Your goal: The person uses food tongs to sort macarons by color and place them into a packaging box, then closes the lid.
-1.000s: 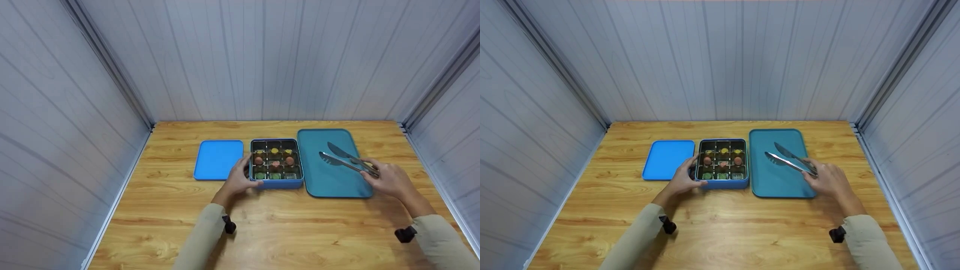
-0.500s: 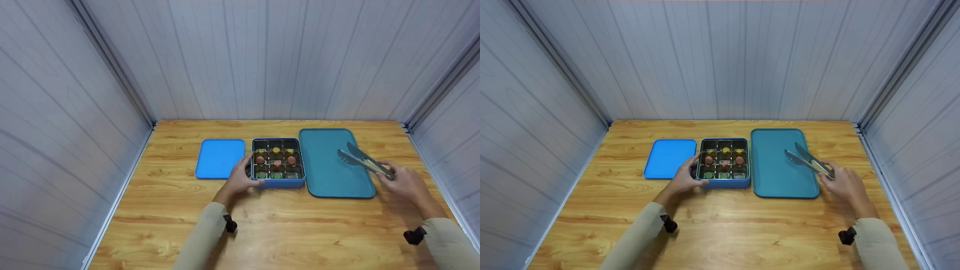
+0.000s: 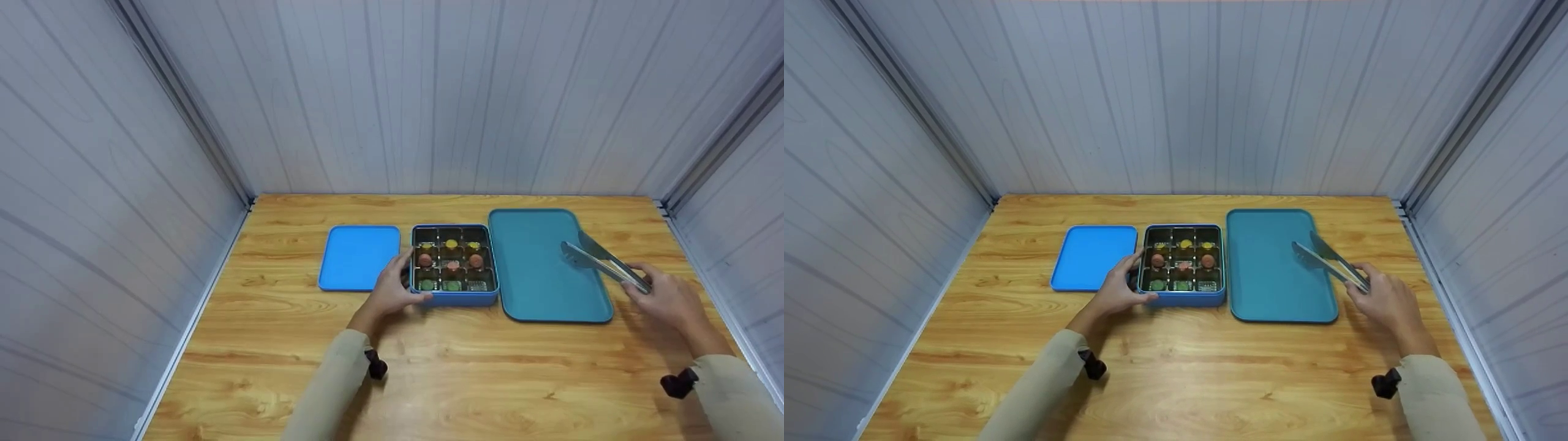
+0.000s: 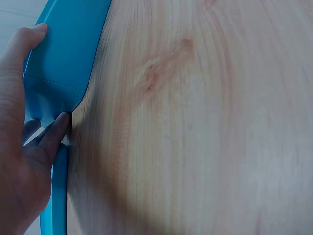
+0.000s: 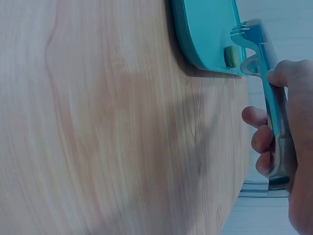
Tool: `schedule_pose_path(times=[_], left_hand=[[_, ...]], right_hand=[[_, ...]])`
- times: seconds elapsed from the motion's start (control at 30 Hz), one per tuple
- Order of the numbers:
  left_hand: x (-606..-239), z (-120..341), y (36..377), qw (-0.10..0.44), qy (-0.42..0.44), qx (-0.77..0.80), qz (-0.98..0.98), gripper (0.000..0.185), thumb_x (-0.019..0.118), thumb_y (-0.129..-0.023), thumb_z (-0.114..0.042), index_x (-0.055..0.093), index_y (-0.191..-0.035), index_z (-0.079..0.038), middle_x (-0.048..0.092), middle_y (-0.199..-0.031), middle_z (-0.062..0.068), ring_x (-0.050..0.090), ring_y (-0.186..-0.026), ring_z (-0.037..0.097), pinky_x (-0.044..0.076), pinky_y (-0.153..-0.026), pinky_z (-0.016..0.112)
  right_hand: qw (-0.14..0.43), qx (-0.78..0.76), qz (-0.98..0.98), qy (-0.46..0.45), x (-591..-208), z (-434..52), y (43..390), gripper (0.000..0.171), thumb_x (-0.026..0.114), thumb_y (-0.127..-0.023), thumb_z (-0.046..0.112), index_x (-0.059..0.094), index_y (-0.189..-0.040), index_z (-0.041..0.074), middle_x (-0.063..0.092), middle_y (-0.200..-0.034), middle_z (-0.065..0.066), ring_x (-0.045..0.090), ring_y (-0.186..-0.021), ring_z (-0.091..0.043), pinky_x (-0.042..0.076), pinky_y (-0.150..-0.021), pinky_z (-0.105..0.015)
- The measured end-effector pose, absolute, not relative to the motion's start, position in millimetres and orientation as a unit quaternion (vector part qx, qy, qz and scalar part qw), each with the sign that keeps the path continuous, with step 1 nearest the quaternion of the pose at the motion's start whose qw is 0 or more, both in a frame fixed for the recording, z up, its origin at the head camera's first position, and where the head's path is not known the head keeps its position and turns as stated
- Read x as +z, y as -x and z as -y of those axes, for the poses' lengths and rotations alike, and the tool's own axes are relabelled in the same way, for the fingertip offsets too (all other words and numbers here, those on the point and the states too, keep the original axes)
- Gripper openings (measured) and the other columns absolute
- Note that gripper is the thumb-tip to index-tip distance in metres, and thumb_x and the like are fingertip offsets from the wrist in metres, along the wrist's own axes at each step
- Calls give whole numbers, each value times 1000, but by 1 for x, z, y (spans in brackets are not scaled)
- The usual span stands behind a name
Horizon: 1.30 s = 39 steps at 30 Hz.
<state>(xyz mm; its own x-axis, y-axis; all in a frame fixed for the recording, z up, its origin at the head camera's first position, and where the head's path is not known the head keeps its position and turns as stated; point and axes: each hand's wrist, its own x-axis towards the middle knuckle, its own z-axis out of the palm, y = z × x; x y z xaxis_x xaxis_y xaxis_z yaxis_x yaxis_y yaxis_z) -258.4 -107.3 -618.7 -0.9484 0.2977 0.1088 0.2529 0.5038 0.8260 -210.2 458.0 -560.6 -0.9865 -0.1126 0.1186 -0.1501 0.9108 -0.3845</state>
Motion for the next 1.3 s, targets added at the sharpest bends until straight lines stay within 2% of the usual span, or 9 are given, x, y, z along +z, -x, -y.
schedule_pose_path(times=[0.23, 0.43, 0.67, 0.8, 0.9, 1.1, 1.3], left_hand=[[-613, 107, 256, 35, -161, 487, -858, 121, 100, -84, -43, 32, -178, -6, 43, -176, 27, 46, -161, 51, 44, -131, 66], [-631, 109, 266, 26, -159, 485, -859, 125, 101, -80, -56, 34, -179, -15, 46, -176, 20, 49, -160, 45, 49, -128, 60], [-637, 109, 269, 22, -160, 476, -864, 125, 97, -81, -62, 35, -178, -16, 44, -177, 20, 47, -162, 47, 48, -128, 63], [-624, 108, 262, 33, -158, 494, -854, 124, 100, -82, -52, 34, -178, -11, 44, -177, 23, 48, -161, 48, 48, -129, 62], [-621, 108, 261, 27, -162, 492, -855, 121, 99, -84, -51, 35, -177, -8, 46, -174, 24, 50, -159, 47, 50, -127, 61], [-626, 108, 263, 20, -160, 477, -864, 124, 99, -82, -56, 35, -178, -13, 47, -174, 22, 50, -159, 48, 50, -127, 63], [-614, 106, 259, 44, -146, 484, -862, 120, 100, -84, -41, 32, -179, -14, 41, -179, 22, 44, -164, 46, 44, -133, 62]], right_hand=[[36, 195, 978, -69, -560, -456, 210, 47, 70, -110, 25, 62, -148, -2, 57, -66, -3, 45, -54, -15, 33, -48, -29], [24, 199, 977, -73, -560, -456, 210, 45, 70, -111, 23, 62, -148, -1, 57, -67, -2, 45, -55, -14, 34, -48, -29], [58, 189, 976, -88, -563, -457, 210, 37, 73, -107, 18, 68, -139, 0, 56, -66, 1, 39, -53, -10, 30, -49, -28], [58, 189, 976, -93, -563, -457, 211, 36, 73, -107, 17, 67, -138, 0, 59, -68, 0, 40, -55, -10, 31, -49, -28], [55, 191, 976, -91, -562, -457, 211, 35, 71, -108, 17, 67, -138, 0, 59, -69, 0, 41, -55, -10, 32, -49, -28], [66, 188, 975, -97, -559, -455, 212, 32, 71, -107, 15, 68, -135, 0, 57, -66, 2, 41, -53, -9, 31, -49, -27], [67, 188, 975, -101, -557, -455, 212, 29, 73, -107, 14, 70, -132, 2, 59, -68, 3, 41, -54, -7, 32, -49, -27]])
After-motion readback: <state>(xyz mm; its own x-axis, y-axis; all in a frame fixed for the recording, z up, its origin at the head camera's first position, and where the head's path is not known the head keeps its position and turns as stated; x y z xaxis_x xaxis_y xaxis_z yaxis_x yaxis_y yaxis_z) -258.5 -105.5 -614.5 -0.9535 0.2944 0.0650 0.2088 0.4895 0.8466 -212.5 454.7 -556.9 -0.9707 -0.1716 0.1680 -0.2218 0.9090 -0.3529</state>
